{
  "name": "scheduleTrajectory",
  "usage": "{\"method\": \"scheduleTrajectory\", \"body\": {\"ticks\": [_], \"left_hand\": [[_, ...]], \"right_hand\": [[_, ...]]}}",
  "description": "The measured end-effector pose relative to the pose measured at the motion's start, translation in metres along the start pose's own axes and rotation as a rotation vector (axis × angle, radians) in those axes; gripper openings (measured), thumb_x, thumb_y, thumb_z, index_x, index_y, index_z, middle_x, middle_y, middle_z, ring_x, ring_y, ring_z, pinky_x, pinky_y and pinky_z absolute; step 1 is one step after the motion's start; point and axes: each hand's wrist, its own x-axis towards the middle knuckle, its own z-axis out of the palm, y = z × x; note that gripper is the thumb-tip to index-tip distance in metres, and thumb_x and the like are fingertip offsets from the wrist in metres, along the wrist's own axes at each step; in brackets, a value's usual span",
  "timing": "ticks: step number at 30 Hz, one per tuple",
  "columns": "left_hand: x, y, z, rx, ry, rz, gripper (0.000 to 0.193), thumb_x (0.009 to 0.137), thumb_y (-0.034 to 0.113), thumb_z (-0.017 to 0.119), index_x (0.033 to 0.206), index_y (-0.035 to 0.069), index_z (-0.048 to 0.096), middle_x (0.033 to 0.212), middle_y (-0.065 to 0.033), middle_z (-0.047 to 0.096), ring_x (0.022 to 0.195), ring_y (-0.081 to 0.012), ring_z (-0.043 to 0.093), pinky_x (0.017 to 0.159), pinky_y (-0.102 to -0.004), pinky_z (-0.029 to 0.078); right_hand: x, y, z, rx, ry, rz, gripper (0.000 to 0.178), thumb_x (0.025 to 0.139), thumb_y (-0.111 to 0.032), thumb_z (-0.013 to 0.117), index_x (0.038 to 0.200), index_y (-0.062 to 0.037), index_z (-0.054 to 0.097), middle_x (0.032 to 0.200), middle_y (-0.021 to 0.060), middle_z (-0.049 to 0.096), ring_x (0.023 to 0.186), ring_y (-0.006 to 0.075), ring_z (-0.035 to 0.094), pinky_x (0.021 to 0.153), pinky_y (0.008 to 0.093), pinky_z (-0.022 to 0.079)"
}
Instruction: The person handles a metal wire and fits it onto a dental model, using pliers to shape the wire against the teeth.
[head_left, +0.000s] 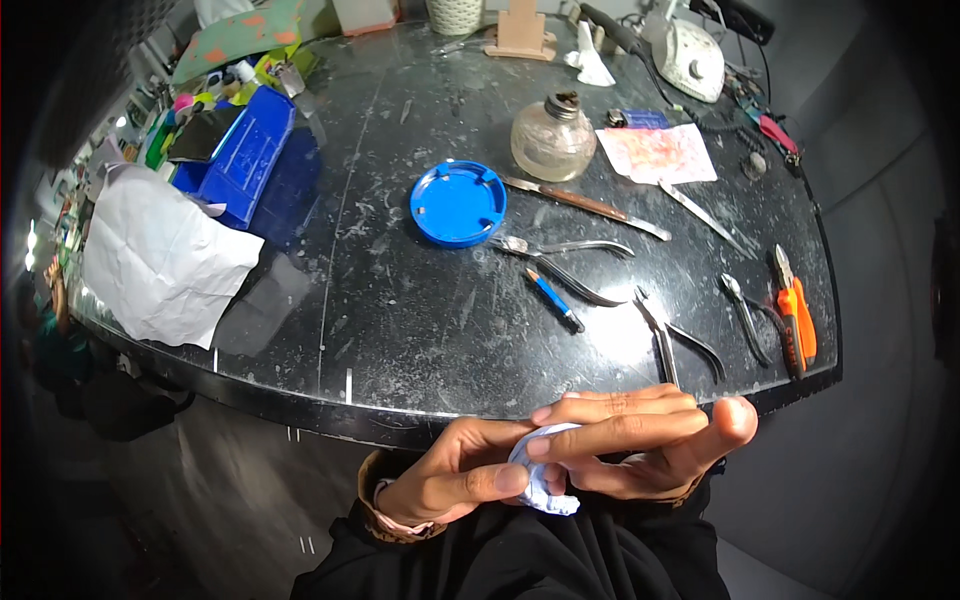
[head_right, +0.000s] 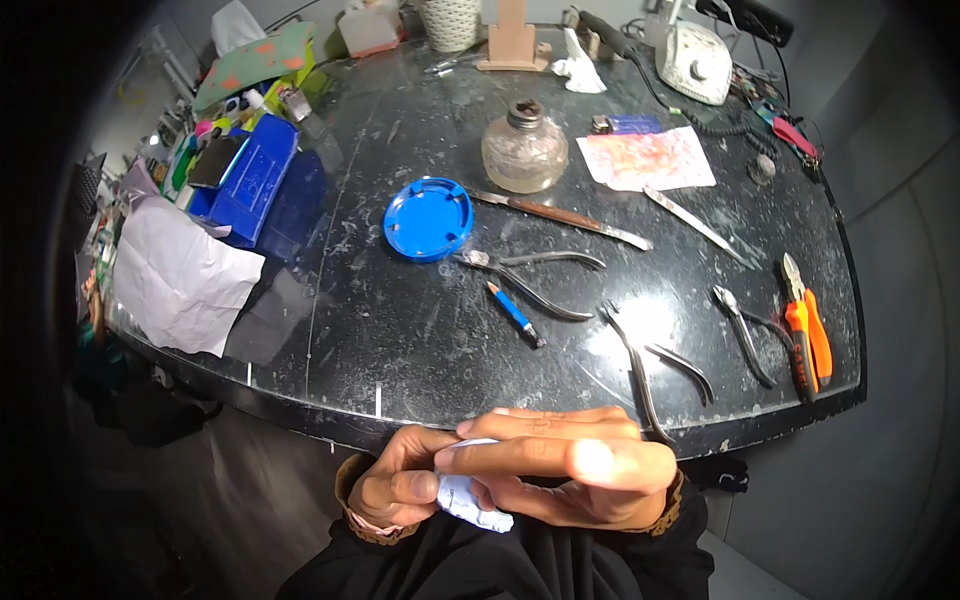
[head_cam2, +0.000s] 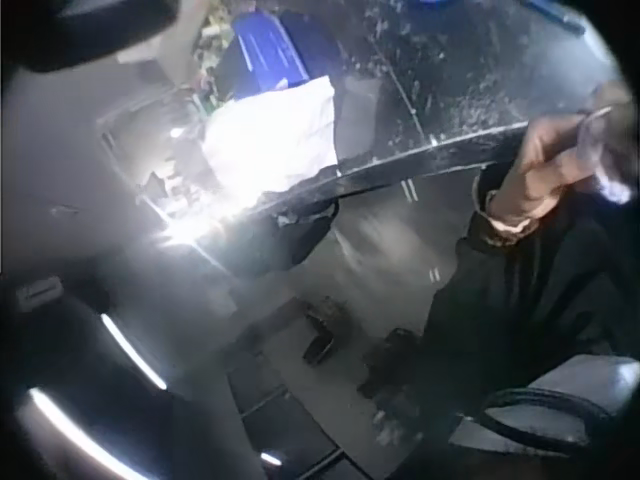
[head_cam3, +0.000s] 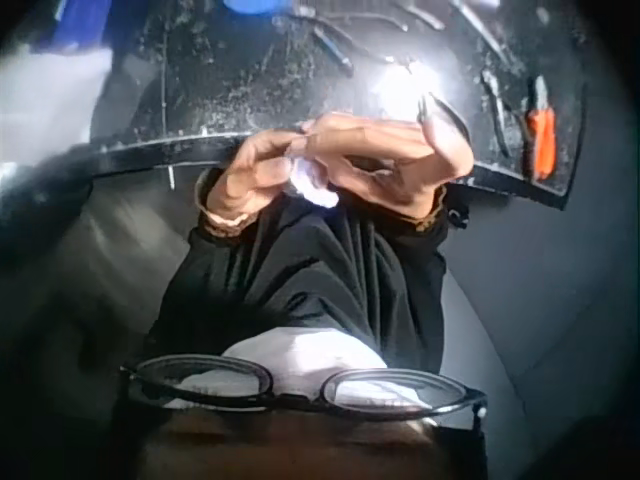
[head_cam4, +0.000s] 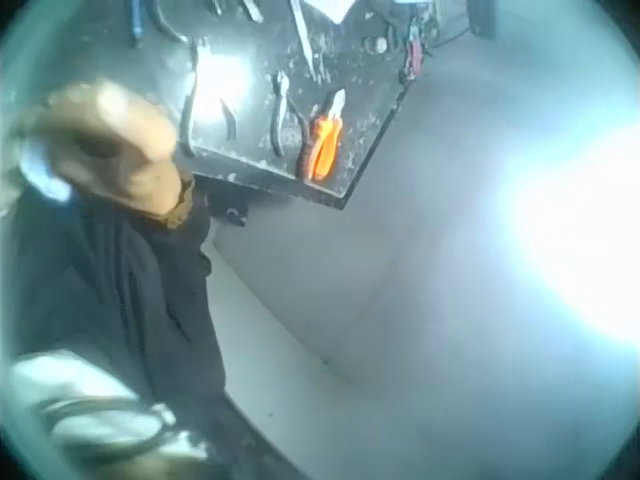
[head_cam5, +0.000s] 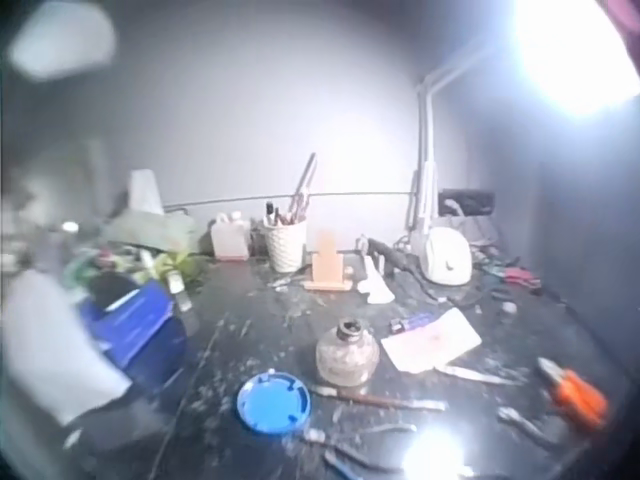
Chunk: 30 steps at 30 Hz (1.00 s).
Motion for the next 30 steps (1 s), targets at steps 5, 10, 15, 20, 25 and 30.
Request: {"method": "scheduleTrajectory", "body": {"ticks": [5,10,15,20,25,30], "left_hand": [[-0.001,0.007,0.007,0.123,0.084,0.056,0.032,0.091,0.019,0.053,0.113,-0.005,0.051,0.101,-0.0108,0.059,0.094,-0.0127,0.056,0.082,-0.0253,0.045],[0.001,-0.009,0.015,0.42,0.279,0.572,0.036,0.081,-0.004,0.061,0.109,-0.002,0.038,0.1,-0.0175,0.057,0.091,-0.018,0.062,0.07,-0.0255,0.055],[0.006,-0.012,0.01,0.632,0.187,0.792,0.033,0.082,-0.004,0.059,0.108,-0.001,0.04,0.093,-0.0215,0.059,0.076,-0.0184,0.065,0.059,-0.023,0.055],[0.008,-0.012,0.008,0.736,0.239,0.902,0.026,0.078,-0.005,0.064,0.1,-0.002,0.05,0.083,-0.0251,0.062,0.064,-0.0199,0.065,0.05,-0.024,0.052],[0.009,-0.012,0.015,0.645,0.264,0.981,0.023,0.075,-0.008,0.065,0.094,-0.005,0.053,0.076,-0.0242,0.062,0.062,-0.0209,0.065,0.052,-0.0274,0.054],[0.006,-0.013,0.011,0.629,0.246,0.984,0.023,0.073,-0.007,0.067,0.092,-0.006,0.053,0.074,-0.0245,0.062,0.062,-0.0205,0.065,0.054,-0.0277,0.055]], "right_hand": [[-0.001,0.0,0.011,-0.122,0.19,-0.101,0.083,0.066,0.006,0.072,0.13,0.0011,0.018,0.078,0.0177,0.065,0.069,0.0273,0.067,0.069,0.0362,0.052],[-0.001,0.003,0.021,-0.283,0.273,-0.176,0.091,0.062,0.007,0.073,0.133,0.0008,0.017,0.077,0.0181,0.066,0.066,0.027,0.067,0.06,0.0332,0.054],[-0.001,0.0,0.026,-0.376,0.319,-0.221,0.099,0.058,0.007,0.075,0.137,0.0004,0.016,0.076,0.0185,0.066,0.062,0.0267,0.067,0.051,0.0302,0.056],[-0.005,-0.003,0.027,-0.382,0.262,-0.187,0.119,0.058,0.01,0.074,0.139,-0.0089,-0.011,0.076,0.0183,0.066,0.057,0.027,0.066,0.045,0.0291,0.056],[-0.004,-0.01,0.025,-0.215,0.17,-0.111,0.119,0.061,0.01,0.074,0.14,-0.0146,-0.012,0.078,0.0219,0.065,0.059,0.03,0.066,0.047,0.0304,0.056],[-0.007,-0.009,0.021,0.09,0.187,-0.099,0.089,0.071,0.01,0.068,0.139,-0.0045,0.012,0.088,0.0278,0.063,0.071,0.0328,0.067,0.061,0.0337,0.057]]}}
